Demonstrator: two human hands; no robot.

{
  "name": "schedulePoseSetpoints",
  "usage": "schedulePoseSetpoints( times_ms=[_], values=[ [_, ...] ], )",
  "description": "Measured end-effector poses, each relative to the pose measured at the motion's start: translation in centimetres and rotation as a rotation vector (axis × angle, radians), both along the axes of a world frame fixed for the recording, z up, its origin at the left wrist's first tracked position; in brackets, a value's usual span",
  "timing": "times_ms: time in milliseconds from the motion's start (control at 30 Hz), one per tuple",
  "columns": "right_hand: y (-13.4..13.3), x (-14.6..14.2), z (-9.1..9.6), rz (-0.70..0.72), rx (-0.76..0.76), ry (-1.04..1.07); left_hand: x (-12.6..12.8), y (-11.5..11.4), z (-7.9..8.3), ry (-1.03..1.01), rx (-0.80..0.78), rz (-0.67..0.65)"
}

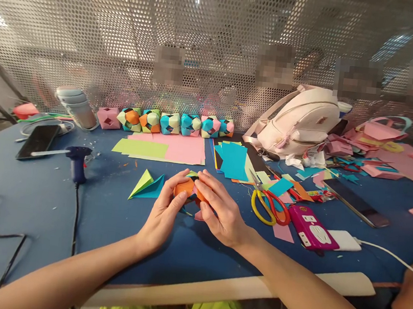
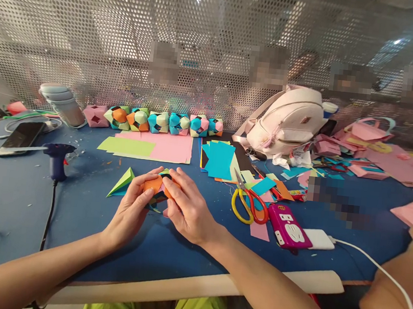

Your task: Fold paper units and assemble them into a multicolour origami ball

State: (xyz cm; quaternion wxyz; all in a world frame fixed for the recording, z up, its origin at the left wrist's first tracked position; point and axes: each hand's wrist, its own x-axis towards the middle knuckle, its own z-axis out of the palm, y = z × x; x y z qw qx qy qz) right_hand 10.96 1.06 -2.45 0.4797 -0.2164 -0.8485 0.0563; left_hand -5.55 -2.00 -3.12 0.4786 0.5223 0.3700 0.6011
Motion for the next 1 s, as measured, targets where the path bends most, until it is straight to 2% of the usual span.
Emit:
schedulePoseSetpoints(
  times_ms=[167, 500, 1000],
  values=[
    [0.2, 0.0, 0.1, 0.038, 0.005, 0.003, -0.1, 0.1, 0.3, -0.034, -0.060, -0.022],
    [0.4, -0.1, -0.2, 0.042, 0.023, -0.014, 0.0, 0.3, -0.2, 0.008, -0.027, 0.007],
    [0.8, 1.2, 0.6, 0.195, -0.110, -0.210, -0.1, 0.7, 0.4, -0.037, -0.087, -0.032]
  ],
)
